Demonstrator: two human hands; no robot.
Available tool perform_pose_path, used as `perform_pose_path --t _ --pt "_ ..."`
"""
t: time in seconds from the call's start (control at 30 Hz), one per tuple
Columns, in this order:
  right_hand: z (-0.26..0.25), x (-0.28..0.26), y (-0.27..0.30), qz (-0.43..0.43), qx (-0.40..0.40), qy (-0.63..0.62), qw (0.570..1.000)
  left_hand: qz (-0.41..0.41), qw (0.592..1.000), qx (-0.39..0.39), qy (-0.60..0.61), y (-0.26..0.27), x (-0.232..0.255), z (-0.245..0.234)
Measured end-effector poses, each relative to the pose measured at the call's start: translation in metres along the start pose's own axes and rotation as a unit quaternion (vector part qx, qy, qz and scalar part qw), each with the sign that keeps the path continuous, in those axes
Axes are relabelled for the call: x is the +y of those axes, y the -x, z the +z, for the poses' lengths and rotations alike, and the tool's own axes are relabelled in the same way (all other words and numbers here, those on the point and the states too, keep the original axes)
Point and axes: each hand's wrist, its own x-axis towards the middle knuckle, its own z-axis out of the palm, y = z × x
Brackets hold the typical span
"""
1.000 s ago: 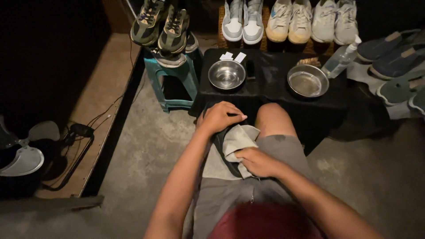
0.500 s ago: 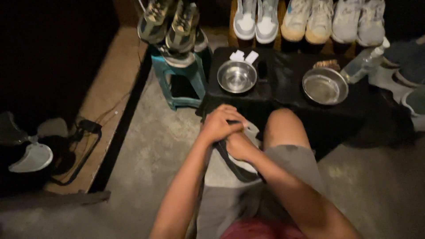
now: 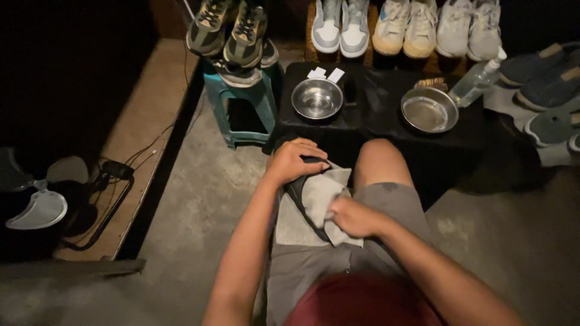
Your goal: The person scrubs the sole and sides of a black sandal with a brush before wiping the interior and exterior surfaces with a cloth.
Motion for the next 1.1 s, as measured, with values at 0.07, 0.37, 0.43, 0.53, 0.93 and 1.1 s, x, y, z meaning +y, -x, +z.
perform_pose_path --t 0.07,0.37,0.43,0.53,0.93,1.1 --pt "-0.001 -0.011 0.009 0.002 -0.018 -0.011 1.0 0.0 1.0 0.004 0.008 0.0 -0.007 -0.001" --pt "0.027 0.07 -0.028 -0.004 0.008 0.125 0.992 -0.047 0.998 0.022 0.029 0.0 -0.006 -0.001" --pt "0.031 0.09 -0.05 -0.003 0.005 0.177 0.984 -0.077 0.997 0.015 0.017 0.0 0.002 0.0" --pt "0.041 0.109 -0.072 0.113 0.032 0.238 0.964 -0.119 0.991 0.006 -0.055 0.0 0.006 0.0" --pt "0.03 0.087 -0.075 0.068 0.057 0.199 0.976 -0.055 0.996 0.055 0.033 0.007 -0.004 -0.002" --pt "0.017 0.048 -0.026 0.119 -0.006 0.088 0.989 -0.03 0.997 0.051 0.041 0.017 0.023 -0.012"
